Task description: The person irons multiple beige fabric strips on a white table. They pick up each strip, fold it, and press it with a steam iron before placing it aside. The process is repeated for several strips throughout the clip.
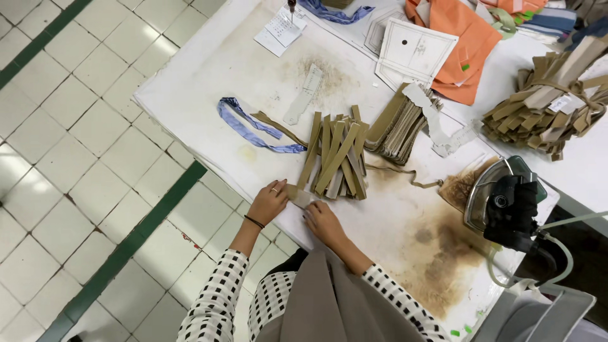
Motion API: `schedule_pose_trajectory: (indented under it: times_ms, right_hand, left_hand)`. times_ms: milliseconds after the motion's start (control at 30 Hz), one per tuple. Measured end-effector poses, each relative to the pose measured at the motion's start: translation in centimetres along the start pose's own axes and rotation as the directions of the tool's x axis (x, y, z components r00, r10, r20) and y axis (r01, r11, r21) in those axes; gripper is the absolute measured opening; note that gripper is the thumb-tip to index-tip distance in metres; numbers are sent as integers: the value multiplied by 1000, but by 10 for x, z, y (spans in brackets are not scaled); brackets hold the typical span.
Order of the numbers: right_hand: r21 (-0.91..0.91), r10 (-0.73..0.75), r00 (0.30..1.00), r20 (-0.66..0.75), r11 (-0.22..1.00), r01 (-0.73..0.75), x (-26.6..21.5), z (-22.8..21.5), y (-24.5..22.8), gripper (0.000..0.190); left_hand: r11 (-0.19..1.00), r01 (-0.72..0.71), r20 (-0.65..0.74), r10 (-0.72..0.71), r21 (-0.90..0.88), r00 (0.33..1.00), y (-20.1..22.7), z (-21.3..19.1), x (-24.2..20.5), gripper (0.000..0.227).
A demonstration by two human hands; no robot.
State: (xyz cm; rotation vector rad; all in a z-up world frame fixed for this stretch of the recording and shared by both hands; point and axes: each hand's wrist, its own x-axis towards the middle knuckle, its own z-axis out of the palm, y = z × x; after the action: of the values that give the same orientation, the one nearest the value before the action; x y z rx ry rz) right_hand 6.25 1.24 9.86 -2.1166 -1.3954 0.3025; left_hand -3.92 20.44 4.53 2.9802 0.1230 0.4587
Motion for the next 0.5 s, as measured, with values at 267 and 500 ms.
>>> schedule_pose_trajectory:
  times_ms: [267,500]
  right_hand:
    - [-47,83,987,-138,995,-91,20,16,-13,50]
    - [-317,-290,802,-522,939,133,4,6,-10,39]
  left_hand:
    - [777,396,-52,-479,-489,876,37,-58,9,5]
    - [684,296,-87,-466,-667,881,84,-108,7,7]
